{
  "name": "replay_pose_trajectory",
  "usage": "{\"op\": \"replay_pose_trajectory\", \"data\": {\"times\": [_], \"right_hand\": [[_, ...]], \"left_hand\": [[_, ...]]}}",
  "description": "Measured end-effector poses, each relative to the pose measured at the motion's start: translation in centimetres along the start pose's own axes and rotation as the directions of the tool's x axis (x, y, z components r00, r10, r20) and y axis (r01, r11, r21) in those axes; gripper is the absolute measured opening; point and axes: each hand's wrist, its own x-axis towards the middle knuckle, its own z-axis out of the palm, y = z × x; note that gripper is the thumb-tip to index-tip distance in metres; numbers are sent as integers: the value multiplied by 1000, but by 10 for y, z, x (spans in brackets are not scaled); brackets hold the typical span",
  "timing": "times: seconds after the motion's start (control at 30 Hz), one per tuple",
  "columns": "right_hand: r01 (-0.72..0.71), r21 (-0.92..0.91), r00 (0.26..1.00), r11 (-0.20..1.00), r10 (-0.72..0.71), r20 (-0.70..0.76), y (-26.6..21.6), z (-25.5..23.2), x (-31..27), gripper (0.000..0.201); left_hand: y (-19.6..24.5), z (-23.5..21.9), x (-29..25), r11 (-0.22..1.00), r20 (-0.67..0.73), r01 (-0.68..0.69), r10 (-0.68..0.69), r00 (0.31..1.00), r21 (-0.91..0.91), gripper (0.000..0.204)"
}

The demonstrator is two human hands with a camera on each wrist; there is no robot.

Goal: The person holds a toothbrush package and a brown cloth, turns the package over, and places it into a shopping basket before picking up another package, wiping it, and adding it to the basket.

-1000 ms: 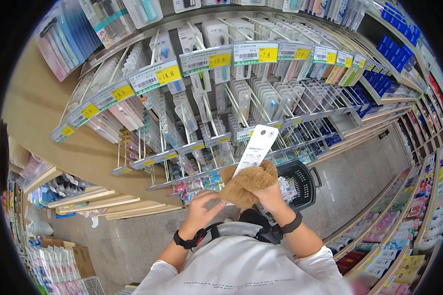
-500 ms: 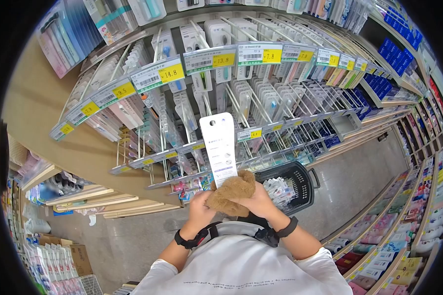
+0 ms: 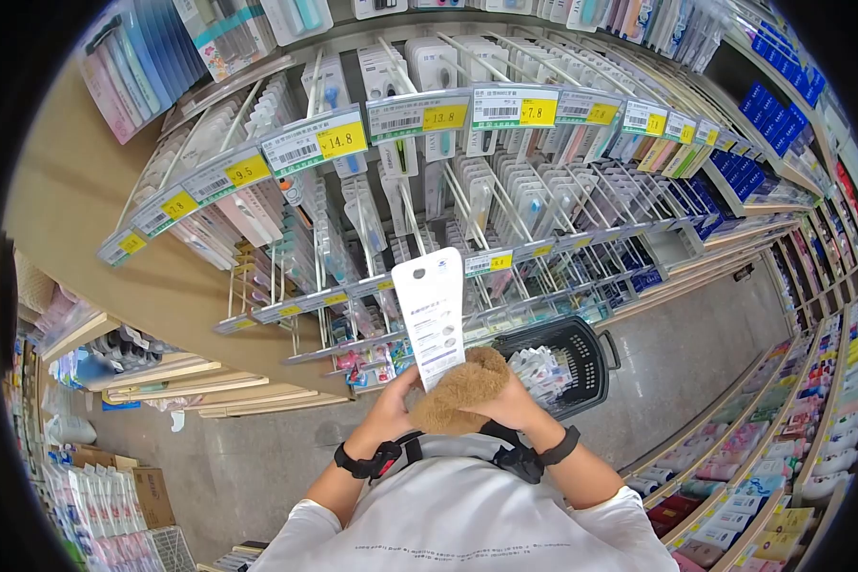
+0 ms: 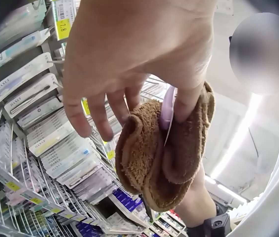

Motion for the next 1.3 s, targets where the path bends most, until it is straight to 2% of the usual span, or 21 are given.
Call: {"op": "replay_pose_trajectory", "data": {"times": [0.03,0.1,0.13,0.2,0.33,0.43,0.5,0.53,0.63,0.73,0.83,0.9,1.0,1.1,1.23,1.3], "right_hand": [[1,0,1000,1000,-1,-1,2,2,-1,57],[91,28,996,995,-91,-1,7,6,-2,57],[94,27,996,995,-94,-2,11,3,0,57],[-60,102,998,993,59,11,16,-1,3,59],[-65,20,998,998,65,-10,5,0,7,61],[-22,14,999,1000,23,-27,-2,1,5,53],[-24,-33,1000,999,24,-16,-7,-2,5,50],[-24,-33,1000,999,24,-17,-7,-2,6,50],[-26,1,1000,1000,26,-2,-5,-5,5,48],[6,-31,1000,999,-6,-6,0,-8,4,57],[26,-56,997,998,-29,-65,8,-11,0,58],[47,102,988,994,-31,-154,14,-12,-3,55],[56,128,987,990,-35,-157,13,-13,-5,53],[21,62,994,998,-15,-105,8,-15,-5,60],[10,42,994,999,-5,-112,12,-12,-6,61],[21,174,981,984,13,-194,4,-3,-6,49]], "left_hand": [[-2,0,1,1000,1,-1,1,1000,1,58],[-4,1,3,987,-3,-39,39,999,-158,59],[-5,0,4,987,-3,-41,41,999,-158,59],[-7,-1,6,990,-123,-102,113,986,94,59],[-4,1,6,999,-147,-20,27,989,46,63],[5,5,7,989,-126,-80,96,987,125,68],[9,7,6,948,-146,-143,191,971,284,70],[10,8,6,948,-145,-144,191,971,284,70],[10,8,5,931,-130,-160,212,969,327,71],[9,8,4,921,-109,-163,214,971,354,72],[14,6,4,919,-73,-189,228,971,347,72],[16,3,6,905,8,-232,245,969,356,70],[17,4,9,911,22,-237,245,969,336,65],[20,8,10,915,16,-189,196,980,355,60],[17,12,12,909,43,-187,185,982,372,57],[15,14,11,904,28,-170,173,984,393,56]]}}
